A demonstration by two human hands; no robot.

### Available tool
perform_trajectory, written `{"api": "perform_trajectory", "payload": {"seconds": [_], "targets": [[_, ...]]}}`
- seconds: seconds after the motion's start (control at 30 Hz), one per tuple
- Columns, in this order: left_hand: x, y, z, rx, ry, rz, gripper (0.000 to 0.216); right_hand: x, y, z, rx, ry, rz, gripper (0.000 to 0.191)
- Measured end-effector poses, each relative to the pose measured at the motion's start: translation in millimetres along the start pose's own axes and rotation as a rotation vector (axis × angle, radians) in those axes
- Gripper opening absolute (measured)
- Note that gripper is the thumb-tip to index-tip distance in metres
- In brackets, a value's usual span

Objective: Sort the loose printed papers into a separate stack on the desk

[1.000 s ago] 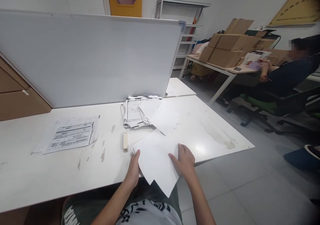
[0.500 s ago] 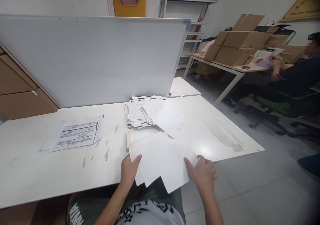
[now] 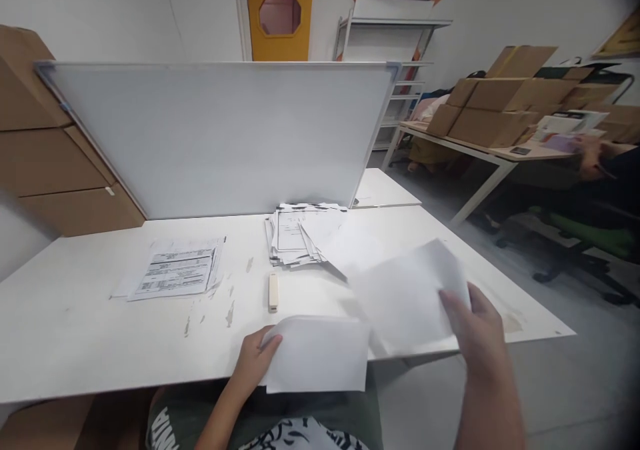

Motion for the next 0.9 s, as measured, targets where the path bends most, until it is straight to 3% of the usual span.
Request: {"api": "perform_trajectory", "payload": {"seconds": [0.13, 0.23, 0.33, 0.43, 0.5, 0.57, 0.67, 0.73, 0.8, 0.9], "targets": [[-5, 3, 1, -0.024, -0.013, 0.085, 0.03, 30, 77, 13, 0.172, -0.017, -0.167, 0.047], [-7, 2, 5, -0.063, -0.028, 0.069, 0.03, 44, 131, 2, 0.137, 0.047, -0.17, 0.055], [-7, 2, 8, -0.078, -0.028, 0.047, 0.029, 33, 159, -10, 0.057, 0.09, -0.145, 0.073], [-5, 1, 12, -0.094, -0.066, 0.009, 0.027, -3, 151, -18, -0.039, 0.055, -0.144, 0.089], [-4, -1, 16, -0.127, -0.111, -0.031, 0.027, -37, 135, -23, -0.094, 0.0, -0.077, 0.084], [-4, -6, 21, -0.191, -0.155, -0.093, 0.03, -73, 122, -33, -0.112, -0.002, 0.13, 0.072], [-5, -14, 28, -0.306, -0.212, -0.207, 0.036, -127, 104, -52, -0.059, 0.122, 0.476, 0.074], [-4, -16, 31, -0.354, -0.24, -0.243, 0.039, -154, 94, -58, -0.09, 0.186, 0.629, 0.07], [-2, -15, 31, -0.372, -0.26, -0.238, 0.04, -170, 91, -59, -0.157, 0.195, 0.718, 0.061], [3, -13, 28, -0.379, -0.256, -0.228, 0.038, -168, 98, -53, -0.195, 0.117, 0.726, 0.051]]}}
Point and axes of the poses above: each hand's wrist, its own x-axis towards the middle knuckle, its own y-axis out of the palm, z = x × y, the point moved 8 cm from there along x, towards the middle knuckle, and after that the axes turned 9 degrees about -z, right-handed, at the moved point
